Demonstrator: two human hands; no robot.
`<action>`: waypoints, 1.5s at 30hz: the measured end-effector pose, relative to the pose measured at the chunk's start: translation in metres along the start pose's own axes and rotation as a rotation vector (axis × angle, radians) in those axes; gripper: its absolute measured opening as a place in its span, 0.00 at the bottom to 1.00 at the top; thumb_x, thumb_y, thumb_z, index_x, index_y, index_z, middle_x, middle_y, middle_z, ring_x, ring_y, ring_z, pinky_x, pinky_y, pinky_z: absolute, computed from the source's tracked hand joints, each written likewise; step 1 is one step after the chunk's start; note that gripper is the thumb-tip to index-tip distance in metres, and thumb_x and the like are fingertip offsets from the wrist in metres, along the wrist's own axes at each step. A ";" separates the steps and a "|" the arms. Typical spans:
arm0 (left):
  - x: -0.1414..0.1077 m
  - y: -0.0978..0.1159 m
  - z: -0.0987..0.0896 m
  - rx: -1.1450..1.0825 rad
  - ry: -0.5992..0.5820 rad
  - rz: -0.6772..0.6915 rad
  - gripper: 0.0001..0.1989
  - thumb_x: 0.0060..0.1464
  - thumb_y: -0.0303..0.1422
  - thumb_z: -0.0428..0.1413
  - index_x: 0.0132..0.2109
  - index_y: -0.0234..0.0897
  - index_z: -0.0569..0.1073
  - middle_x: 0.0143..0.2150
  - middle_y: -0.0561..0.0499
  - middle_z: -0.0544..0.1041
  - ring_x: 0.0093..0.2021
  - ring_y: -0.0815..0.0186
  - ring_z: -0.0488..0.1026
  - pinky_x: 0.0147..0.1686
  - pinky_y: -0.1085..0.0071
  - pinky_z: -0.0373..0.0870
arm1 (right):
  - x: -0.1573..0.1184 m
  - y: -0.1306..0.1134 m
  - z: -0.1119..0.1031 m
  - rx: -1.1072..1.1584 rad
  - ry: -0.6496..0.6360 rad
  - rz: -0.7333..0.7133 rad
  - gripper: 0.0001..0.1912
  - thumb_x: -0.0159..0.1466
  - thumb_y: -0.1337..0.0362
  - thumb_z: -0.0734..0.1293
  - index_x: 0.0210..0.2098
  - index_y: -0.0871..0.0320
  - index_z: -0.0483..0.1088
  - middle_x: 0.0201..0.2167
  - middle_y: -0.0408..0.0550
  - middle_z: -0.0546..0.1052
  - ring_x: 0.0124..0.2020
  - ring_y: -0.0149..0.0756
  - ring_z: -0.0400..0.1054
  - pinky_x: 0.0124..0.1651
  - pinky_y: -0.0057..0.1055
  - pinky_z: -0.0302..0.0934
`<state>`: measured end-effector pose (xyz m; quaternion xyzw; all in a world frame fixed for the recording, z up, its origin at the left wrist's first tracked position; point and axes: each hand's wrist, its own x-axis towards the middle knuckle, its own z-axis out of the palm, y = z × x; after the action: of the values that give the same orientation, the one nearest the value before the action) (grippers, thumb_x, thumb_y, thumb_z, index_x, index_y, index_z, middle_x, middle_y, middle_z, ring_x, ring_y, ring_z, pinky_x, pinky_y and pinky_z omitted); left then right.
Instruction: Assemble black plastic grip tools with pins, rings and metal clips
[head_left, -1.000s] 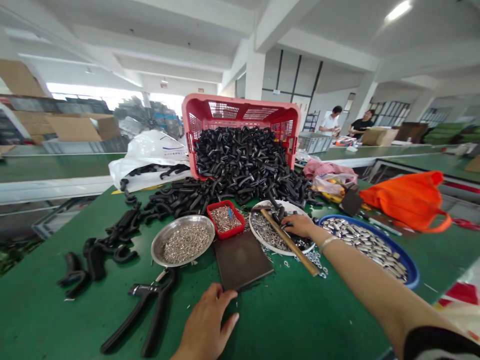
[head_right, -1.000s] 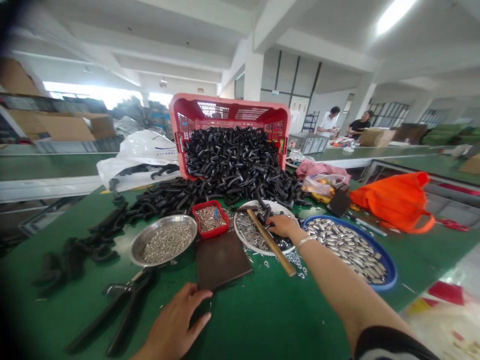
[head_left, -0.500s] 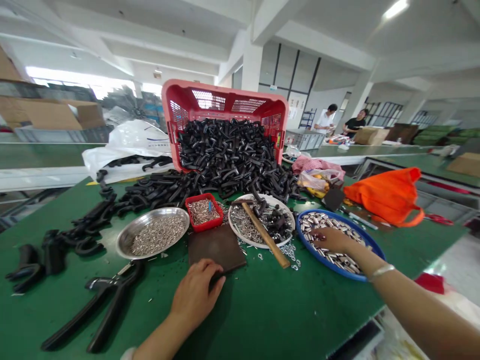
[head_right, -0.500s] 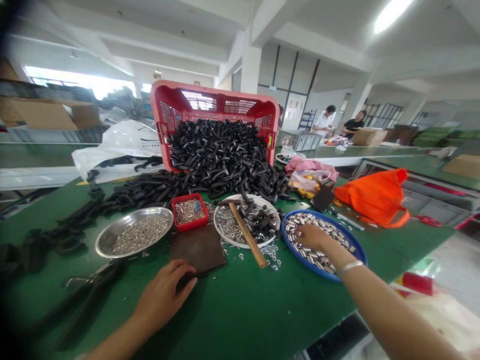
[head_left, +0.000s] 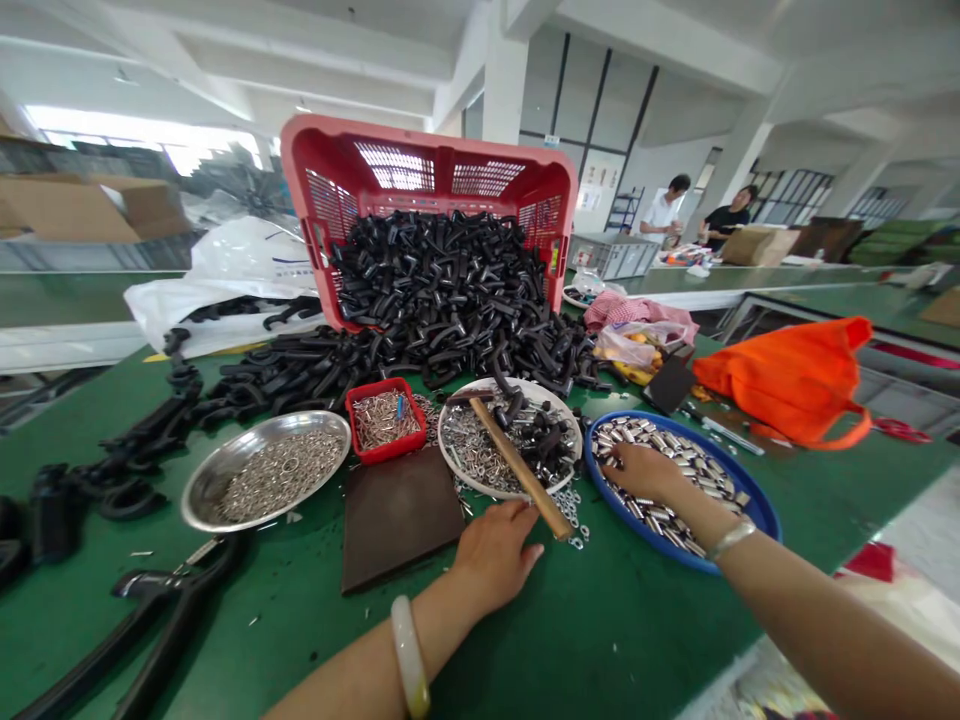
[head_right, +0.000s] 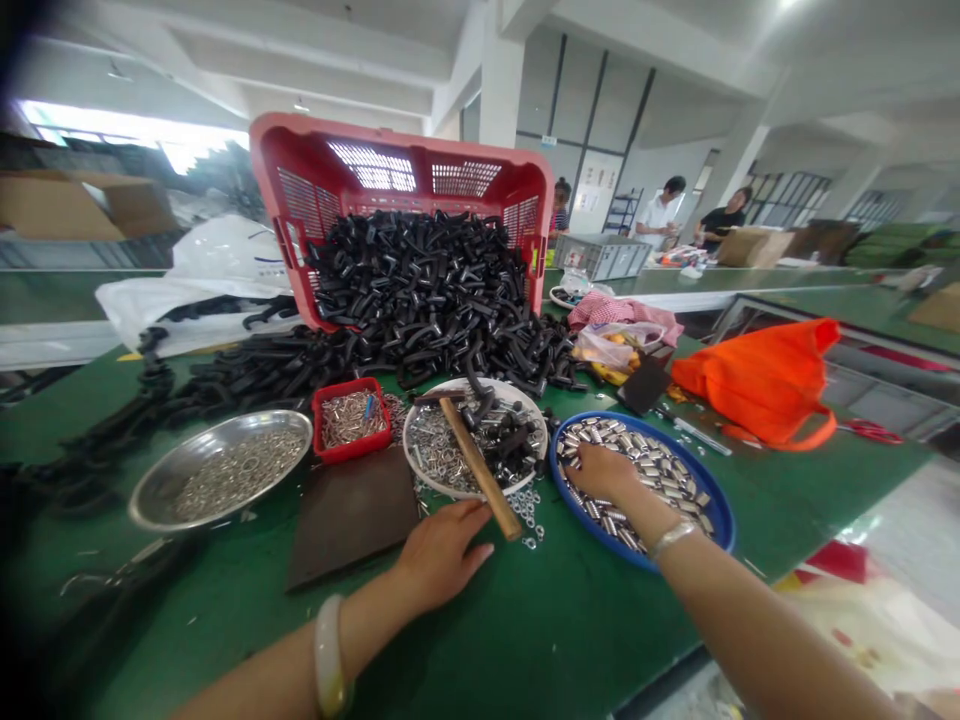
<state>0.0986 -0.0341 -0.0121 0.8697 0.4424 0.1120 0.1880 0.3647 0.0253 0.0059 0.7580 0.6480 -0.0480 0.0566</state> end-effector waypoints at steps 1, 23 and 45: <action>0.006 0.002 0.001 0.004 0.011 -0.031 0.23 0.52 0.36 0.48 0.56 0.44 0.59 0.50 0.49 0.68 0.48 0.60 0.66 0.45 0.65 0.64 | 0.002 -0.001 -0.001 -0.006 -0.006 0.029 0.21 0.55 0.53 0.59 0.41 0.62 0.68 0.39 0.60 0.74 0.40 0.48 0.68 0.36 0.37 0.60; 0.032 0.020 0.022 0.297 0.030 0.066 0.13 0.55 0.23 0.42 0.45 0.34 0.67 0.36 0.42 0.73 0.35 0.58 0.73 0.31 0.65 0.69 | 0.000 0.012 -0.014 0.524 0.059 0.097 0.11 0.51 0.64 0.64 0.33 0.61 0.72 0.34 0.55 0.76 0.33 0.39 0.68 0.32 0.31 0.59; 0.004 -0.030 -0.014 -0.816 0.204 -0.351 0.12 0.50 0.41 0.51 0.32 0.35 0.69 0.27 0.52 0.70 0.24 0.72 0.65 0.23 0.76 0.58 | -0.083 -0.114 0.001 1.587 -0.058 -0.207 0.19 0.47 0.57 0.72 0.31 0.59 0.62 0.13 0.33 0.63 0.12 0.21 0.54 0.12 0.18 0.46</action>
<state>0.0740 -0.0118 -0.0120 0.6208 0.5190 0.3289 0.4869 0.2397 -0.0381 0.0139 0.5066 0.4859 -0.5193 -0.4874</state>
